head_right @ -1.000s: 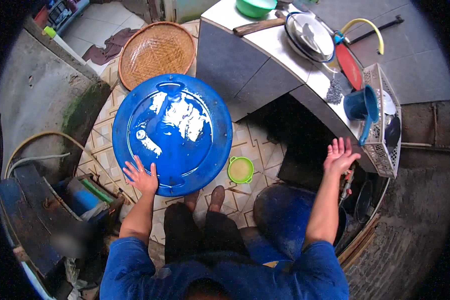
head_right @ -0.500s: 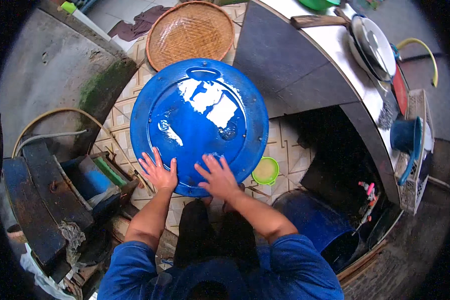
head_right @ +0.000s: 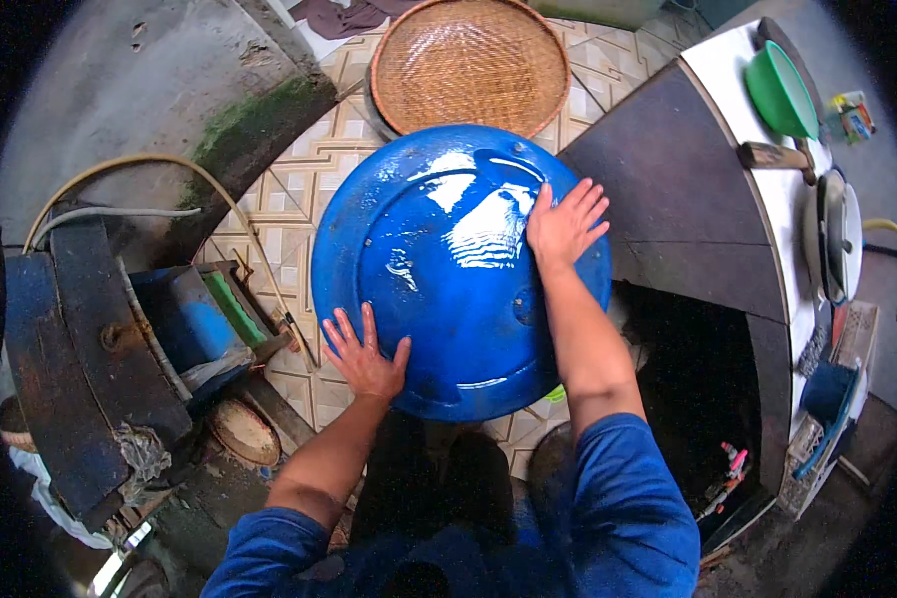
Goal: The person washes a blue plastic barrel and its lid by hand with water and a steel wool scrubber, then pours water to rinse both parts.
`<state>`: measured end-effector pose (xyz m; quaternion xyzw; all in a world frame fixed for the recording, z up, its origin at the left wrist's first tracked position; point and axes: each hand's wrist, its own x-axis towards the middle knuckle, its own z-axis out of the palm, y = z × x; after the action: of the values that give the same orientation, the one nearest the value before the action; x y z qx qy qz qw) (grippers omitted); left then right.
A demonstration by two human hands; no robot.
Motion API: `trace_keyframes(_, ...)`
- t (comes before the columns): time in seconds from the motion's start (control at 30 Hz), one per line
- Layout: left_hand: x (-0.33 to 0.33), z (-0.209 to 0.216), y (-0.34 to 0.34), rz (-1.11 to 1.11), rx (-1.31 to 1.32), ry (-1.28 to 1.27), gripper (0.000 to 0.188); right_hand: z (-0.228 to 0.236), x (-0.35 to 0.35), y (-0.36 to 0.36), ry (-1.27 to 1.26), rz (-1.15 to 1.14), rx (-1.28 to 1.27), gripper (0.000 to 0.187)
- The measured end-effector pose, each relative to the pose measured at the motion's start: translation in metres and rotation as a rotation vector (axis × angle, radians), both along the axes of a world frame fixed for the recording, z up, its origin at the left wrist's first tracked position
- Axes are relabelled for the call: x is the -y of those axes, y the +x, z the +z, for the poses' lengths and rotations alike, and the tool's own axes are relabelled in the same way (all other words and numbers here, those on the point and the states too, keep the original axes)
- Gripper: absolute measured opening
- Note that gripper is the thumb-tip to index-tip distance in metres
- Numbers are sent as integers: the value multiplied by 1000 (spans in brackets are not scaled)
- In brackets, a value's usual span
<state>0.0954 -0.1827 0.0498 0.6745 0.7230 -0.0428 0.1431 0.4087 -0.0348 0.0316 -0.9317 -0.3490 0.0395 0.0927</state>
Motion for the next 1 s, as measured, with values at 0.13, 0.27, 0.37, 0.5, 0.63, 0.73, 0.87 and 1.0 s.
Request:
trace_keyframes(0.13, -5, 2, 6, -9, 48, -7, 95, -8, -42, -39, 2, 355, 211, 81)
trace_keyframes(0.27, -2, 4, 0, 18, 46, -9, 97, 5, -49, -137, 107, 630, 39, 79)
trace_keyframes(0.37, -1, 2, 1, 6, 56, 13, 97, 2, -26, -167, 150, 1259, -204, 66)
trace_keyframes(0.5, 1, 4, -3, 15, 63, 18, 96, 22, -38, -137, 42, 1180, -314, 62)
trace_keyframes(0.63, 0, 4, -4, 13, 88, 45, 95, 26, -40, -52, -129, 714, 94, 67)
trace_keyframes(0.73, -2, 3, -1, -4, 143, 94, 92, 21, -13, 24, -194, 454, 105, 66)
trace_keyframes(0.87, 0, 5, -5, 25, 203, 110, 91, -10, 59, 101, -36, 251, -309, 76)
trace_keyframes(1.0, -1, 10, -9, 55, 207, 86, 91, -33, 145, 118, 241, -185, -1313, 86)
